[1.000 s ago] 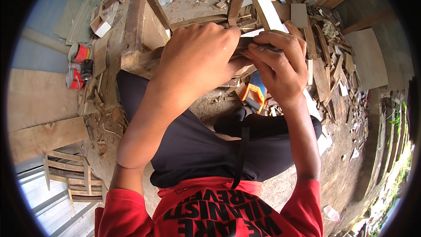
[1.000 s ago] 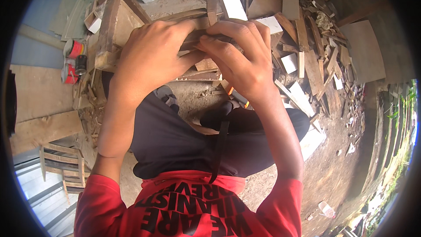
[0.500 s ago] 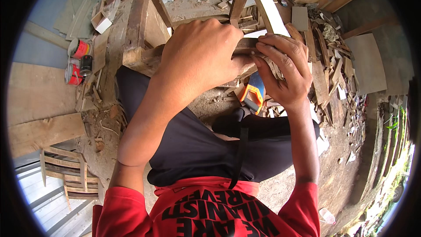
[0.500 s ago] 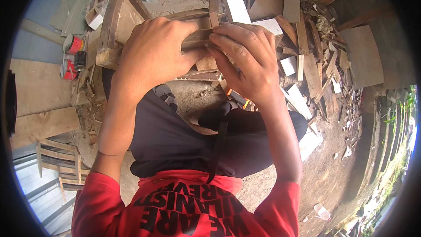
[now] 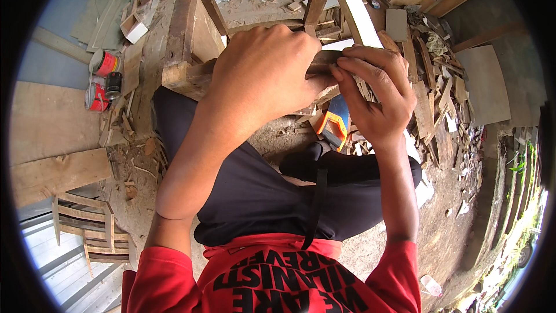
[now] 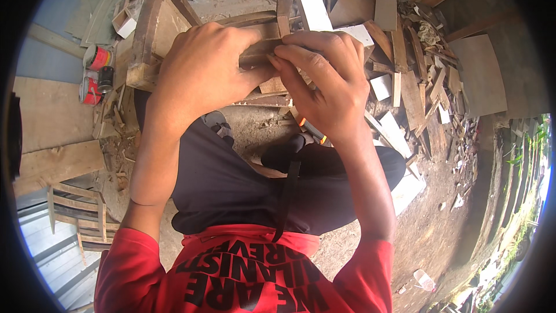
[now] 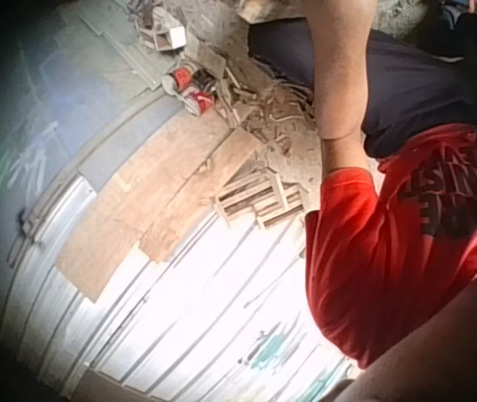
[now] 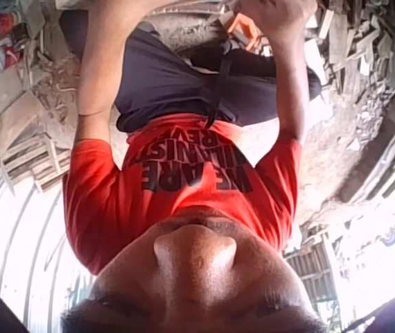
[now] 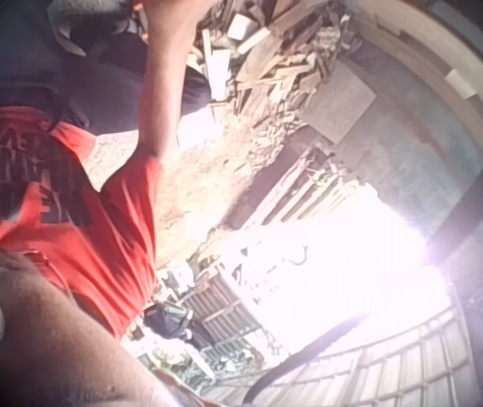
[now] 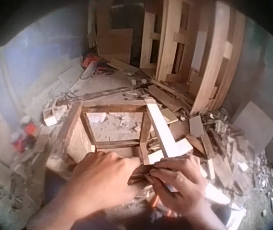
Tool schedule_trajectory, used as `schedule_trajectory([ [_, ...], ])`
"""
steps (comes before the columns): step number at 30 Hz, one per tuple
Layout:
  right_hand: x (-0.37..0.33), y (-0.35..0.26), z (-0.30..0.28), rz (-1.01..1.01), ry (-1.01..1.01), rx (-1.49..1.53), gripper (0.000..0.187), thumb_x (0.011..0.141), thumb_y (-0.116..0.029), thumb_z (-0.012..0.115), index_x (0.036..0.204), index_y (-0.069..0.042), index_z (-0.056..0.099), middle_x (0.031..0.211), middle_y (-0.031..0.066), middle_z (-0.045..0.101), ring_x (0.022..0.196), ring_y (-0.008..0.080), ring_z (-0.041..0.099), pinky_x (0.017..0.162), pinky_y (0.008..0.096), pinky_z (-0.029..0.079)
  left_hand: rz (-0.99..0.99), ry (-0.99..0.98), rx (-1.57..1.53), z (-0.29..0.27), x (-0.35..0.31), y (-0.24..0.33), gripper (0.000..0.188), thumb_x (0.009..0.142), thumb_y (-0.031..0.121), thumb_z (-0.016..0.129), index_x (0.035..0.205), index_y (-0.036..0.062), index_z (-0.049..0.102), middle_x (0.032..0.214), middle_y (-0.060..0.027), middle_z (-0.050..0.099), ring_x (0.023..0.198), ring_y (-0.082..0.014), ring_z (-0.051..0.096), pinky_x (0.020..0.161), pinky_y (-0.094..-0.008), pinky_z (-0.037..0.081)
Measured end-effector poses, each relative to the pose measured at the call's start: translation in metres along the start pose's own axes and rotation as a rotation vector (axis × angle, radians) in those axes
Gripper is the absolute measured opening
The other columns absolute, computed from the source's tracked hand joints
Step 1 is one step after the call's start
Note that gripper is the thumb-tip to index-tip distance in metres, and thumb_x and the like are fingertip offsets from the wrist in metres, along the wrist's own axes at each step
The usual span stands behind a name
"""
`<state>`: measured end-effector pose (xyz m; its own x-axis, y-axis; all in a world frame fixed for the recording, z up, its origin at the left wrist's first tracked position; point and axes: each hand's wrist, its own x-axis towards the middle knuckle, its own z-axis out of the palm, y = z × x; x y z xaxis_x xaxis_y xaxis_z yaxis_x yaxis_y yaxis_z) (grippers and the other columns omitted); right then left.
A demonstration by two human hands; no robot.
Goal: The person assembles a wooden frame by hand, aligning pieces and securing them with nails using a hammer. They adjust the frame and hammer nails into place while sitting on the floor.
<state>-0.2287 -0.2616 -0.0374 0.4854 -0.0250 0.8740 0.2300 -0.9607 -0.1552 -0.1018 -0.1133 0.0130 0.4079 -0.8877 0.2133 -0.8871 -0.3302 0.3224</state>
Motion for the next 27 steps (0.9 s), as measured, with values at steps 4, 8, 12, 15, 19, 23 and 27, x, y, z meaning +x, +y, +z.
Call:
schedule_trajectory([
  [4, 0.0, -0.003, 0.003, 0.025, 0.019, -0.008, 0.025, 0.07, -0.003, 0.084, 0.093, -0.01, 0.074, 0.095, 0.0001, 0.071, 0.081, 0.0174, 0.064, 0.075, 0.0311, 0.044, -0.016, -0.017, -0.021, -0.001, 0.0, 0.0, 0.034, 0.077, 0.033, 0.078, 0.102, 0.0105, 0.074, 0.081, -0.0203, 0.07, 0.078, -0.0426, 0.068, 0.071, -0.0496, 0.055],
  [8, 0.0, -0.006, 0.002, 0.071, 0.023, 0.006, 0.025, 0.071, -0.002, 0.084, 0.093, -0.01, 0.075, 0.094, 0.0002, 0.071, 0.081, 0.0174, 0.064, 0.075, 0.0314, 0.044, 0.003, -0.066, -0.033, -0.005, -0.001, -0.001, 0.039, 0.077, 0.028, 0.079, 0.11, 0.0094, 0.071, 0.09, -0.0199, 0.071, 0.086, -0.0427, 0.067, 0.076, -0.0483, 0.055],
  [12, 0.003, -0.009, 0.0, 0.098, -0.012, 0.036, 0.025, 0.072, -0.001, 0.082, 0.095, -0.011, 0.077, 0.094, -0.0003, 0.072, 0.081, 0.0167, 0.064, 0.076, 0.0315, 0.044, 0.061, -0.031, -0.088, -0.007, -0.008, -0.014, 0.042, 0.077, 0.021, 0.08, 0.114, 0.006, 0.068, 0.101, -0.0197, 0.071, 0.095, -0.0422, 0.066, 0.082, -0.0466, 0.053],
  [15, 0.002, -0.009, -0.001, 0.103, -0.024, 0.036, 0.026, 0.072, -0.001, 0.081, 0.096, -0.011, 0.077, 0.093, -0.0009, 0.071, 0.082, 0.016, 0.064, 0.077, 0.0312, 0.043, 0.057, -0.022, -0.06, -0.009, -0.012, -0.018, 0.039, 0.076, 0.018, 0.08, 0.11, 0.0029, 0.067, 0.101, -0.02, 0.071, 0.097, -0.0424, 0.065, 0.083, -0.047, 0.052],
  [19, -0.002, -0.007, 0.001, 0.091, -0.006, 0.019, 0.026, 0.072, -0.002, 0.081, 0.096, -0.011, 0.077, 0.094, -0.0012, 0.071, 0.083, 0.0156, 0.063, 0.077, 0.031, 0.042, 0.005, -0.071, -0.066, -0.013, -0.012, -0.011, 0.04, 0.075, 0.019, 0.081, 0.108, 0.0022, 0.067, 0.101, -0.0202, 0.07, 0.099, -0.0427, 0.065, 0.083, -0.048, 0.052],
  [23, -0.002, -0.009, 0.004, 0.068, 0.006, -0.011, 0.025, 0.073, -0.002, 0.082, 0.096, -0.011, 0.077, 0.096, -0.0005, 0.071, 0.084, 0.0158, 0.063, 0.077, 0.0311, 0.042, 0.005, -0.062, -0.043, -0.012, -0.012, -0.012, 0.04, 0.075, 0.021, 0.081, 0.108, 0.0019, 0.067, 0.1, -0.0203, 0.07, 0.099, -0.0426, 0.065, 0.082, -0.0482, 0.052],
  [27, -0.001, -0.008, 0.004, 0.041, -0.005, -0.017, 0.024, 0.075, 0.0, 0.08, 0.097, -0.01, 0.076, 0.096, 0.0011, 0.071, 0.085, 0.017, 0.064, 0.077, 0.0314, 0.042, 0.0, -0.066, -0.007, -0.011, -0.01, -0.012, 0.04, 0.077, 0.024, 0.08, 0.106, 0.0008, 0.067, 0.1, -0.0202, 0.07, 0.097, -0.0422, 0.065, 0.082, -0.048, 0.052],
])
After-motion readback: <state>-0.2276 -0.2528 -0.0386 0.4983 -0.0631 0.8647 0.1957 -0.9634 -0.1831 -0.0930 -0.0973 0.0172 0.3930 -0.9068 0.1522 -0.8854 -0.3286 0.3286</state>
